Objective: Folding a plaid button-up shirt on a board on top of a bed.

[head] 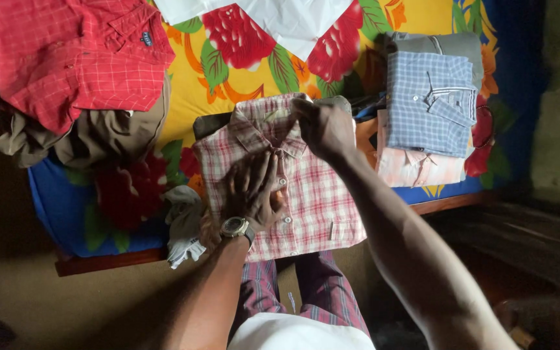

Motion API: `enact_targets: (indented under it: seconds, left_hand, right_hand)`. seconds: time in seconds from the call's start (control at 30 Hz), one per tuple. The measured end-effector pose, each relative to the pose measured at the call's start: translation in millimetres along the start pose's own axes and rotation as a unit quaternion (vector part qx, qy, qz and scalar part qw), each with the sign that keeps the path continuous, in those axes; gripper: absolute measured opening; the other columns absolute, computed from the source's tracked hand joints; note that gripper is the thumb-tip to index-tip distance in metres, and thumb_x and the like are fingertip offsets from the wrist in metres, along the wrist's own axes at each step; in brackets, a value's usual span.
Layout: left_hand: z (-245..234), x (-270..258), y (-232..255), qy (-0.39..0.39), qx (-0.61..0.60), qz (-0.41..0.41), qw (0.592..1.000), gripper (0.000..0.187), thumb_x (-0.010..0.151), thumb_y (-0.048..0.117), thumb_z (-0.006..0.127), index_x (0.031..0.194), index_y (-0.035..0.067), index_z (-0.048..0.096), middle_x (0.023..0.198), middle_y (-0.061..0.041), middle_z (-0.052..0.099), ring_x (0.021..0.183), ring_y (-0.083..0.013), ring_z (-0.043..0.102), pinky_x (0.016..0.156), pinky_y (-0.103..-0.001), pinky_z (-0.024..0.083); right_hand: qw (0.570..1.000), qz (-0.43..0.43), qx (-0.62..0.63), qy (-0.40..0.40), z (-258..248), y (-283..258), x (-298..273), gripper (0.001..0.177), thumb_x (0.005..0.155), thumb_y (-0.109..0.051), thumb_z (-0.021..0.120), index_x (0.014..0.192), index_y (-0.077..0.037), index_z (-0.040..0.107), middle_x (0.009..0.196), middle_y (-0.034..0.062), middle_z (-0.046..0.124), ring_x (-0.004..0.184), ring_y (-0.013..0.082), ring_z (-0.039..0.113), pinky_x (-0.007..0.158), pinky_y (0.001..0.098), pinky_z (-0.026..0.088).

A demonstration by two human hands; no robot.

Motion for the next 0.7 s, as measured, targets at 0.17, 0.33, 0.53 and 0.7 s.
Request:
enact_targets:
  seconds: [0.17,0.33,0.53,0.7]
  left_hand:
    - [1,-4,-2,0.066,-0.006,0.027,0.997,0.085,0.084,0.036,0.053,0.162,0.017,0.026,0.168,-0.01,0.028,0.151,-0.0343,0.032,0.121,-0.065,0.02]
    - [13,-5,-5,0.103,-0.008,0.036,0.994,0.082,0.087,0.039,0.054,0.161,0.016,0.028,0.166,-0.011,0.03,0.15,-0.0346,0.032,0.119,-0.067,0.02]
    - [7,-3,-4,0.093,0.004,0.034,0.995,0.085,0.08,0.038,0.054,0.159,0.017,0.031,0.165,-0.01,0.031,0.149,-0.0349,0.033,0.119,-0.068,0.02]
    - [9,-5,-6,0.103,-0.019,0.048,0.993,0.085,0.087,0.039,0.056,0.164,0.018,0.027,0.169,-0.009,0.029,0.152,-0.0358,0.03,0.122,-0.068,0.02]
  right_hand:
    - [0.995,-0.03,-0.035,-0.092,-15,5,22,0.029,0.107,-0.029,0.054,0.104,-0.02,0.081,0.071,0.0112,0.071,0.052,0.0267,0.062,0.055,0.0408,0.054]
    - [0.988,-0.138,-0.026,-0.069,-32,-8,22,0.021,0.098,-0.028,0.063,0.104,-0.016,0.08,0.087,0.0138,0.075,0.073,0.0363,0.071,0.066,0.0478,0.057]
    - [0.989,-0.098,0.066,-0.085,-35,1,23,0.022,0.101,-0.027,0.062,0.101,-0.008,0.074,0.09,0.0173,0.074,0.079,0.0357,0.072,0.07,0.0461,0.056]
    - [0.993,-0.054,0.049,-0.098,-40,-15,23,0.022,0.099,-0.027,0.061,0.104,-0.011,0.074,0.088,0.0175,0.074,0.077,0.0322,0.074,0.068,0.0433,0.057]
Point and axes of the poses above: each hand's wrist, its own x-axis towards the middle knuckle, its own z-axis out of the palm, y = z × x, the point moved 5 cm from there along x, towards the middle knuckle
